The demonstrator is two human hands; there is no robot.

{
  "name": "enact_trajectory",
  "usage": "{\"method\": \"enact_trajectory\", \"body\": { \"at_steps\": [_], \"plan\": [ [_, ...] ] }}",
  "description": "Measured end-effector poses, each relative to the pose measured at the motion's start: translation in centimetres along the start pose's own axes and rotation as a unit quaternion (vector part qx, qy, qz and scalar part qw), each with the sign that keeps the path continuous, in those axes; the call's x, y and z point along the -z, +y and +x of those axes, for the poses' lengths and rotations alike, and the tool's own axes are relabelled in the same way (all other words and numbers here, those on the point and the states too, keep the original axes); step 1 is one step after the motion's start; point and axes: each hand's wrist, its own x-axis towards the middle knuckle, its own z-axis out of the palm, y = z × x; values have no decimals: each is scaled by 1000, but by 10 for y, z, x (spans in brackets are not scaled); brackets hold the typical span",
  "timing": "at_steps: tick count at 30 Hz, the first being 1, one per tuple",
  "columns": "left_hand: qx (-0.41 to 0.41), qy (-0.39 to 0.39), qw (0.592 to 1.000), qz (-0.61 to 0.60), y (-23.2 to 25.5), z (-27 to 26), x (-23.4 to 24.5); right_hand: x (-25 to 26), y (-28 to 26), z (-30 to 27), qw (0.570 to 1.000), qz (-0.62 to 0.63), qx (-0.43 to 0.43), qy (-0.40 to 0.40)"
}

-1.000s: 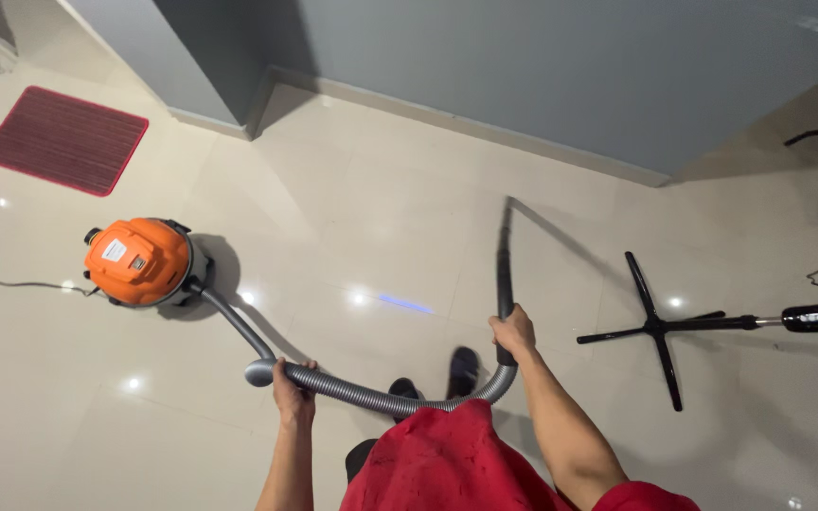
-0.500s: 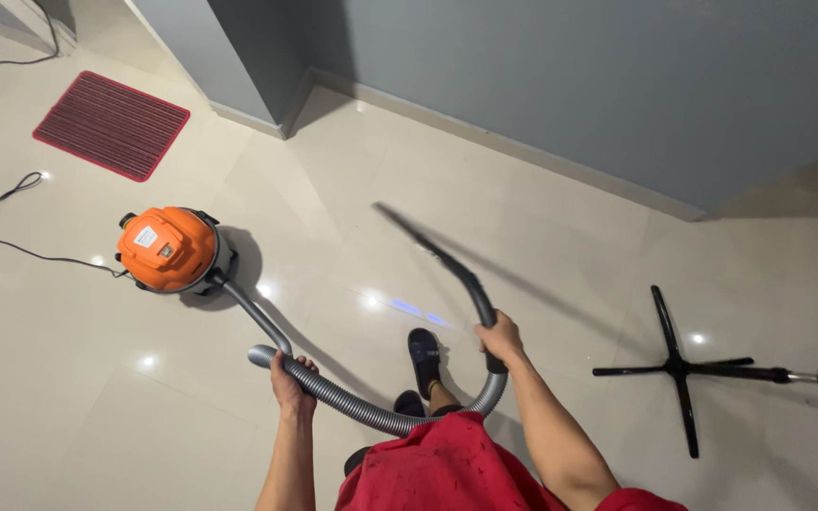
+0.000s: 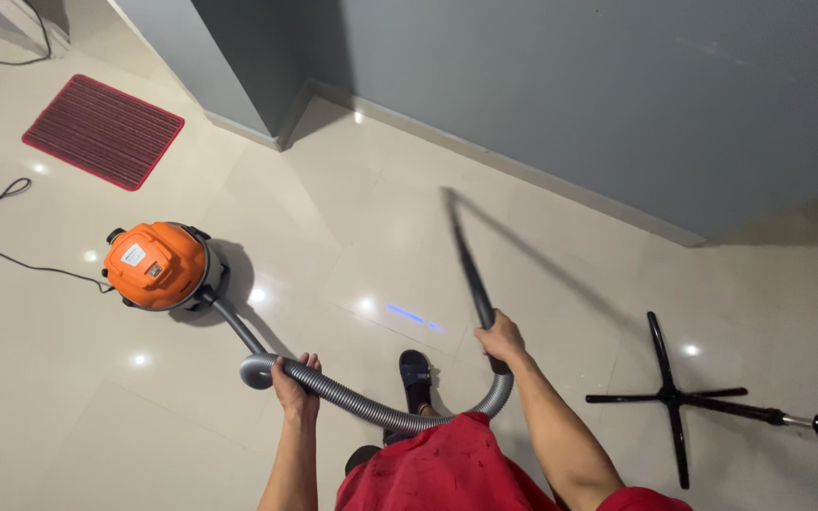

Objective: The person vacuums the floor by moving a vacuum hose nozzle across the surface and along the edges of the walls.

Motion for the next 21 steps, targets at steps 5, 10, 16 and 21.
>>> {"method": "enact_trajectory", "body": {
  "at_steps": [5, 10, 16, 21],
  "plan": [
    [1, -25, 1000, -4, 2, 12, -11, -12, -22, 29, 989, 39, 79, -118],
    [-24, 12, 999, -41, 16, 17, -12, -8, -51, 58, 992, 15, 79, -96],
    [-72, 9, 995, -72, 28, 6, 15, 19, -116, 90, 990, -106, 71, -54],
    [-62, 84, 990, -97, 17, -1, 20, 50, -132, 115, 974, -109, 131, -148]
  ]
}}
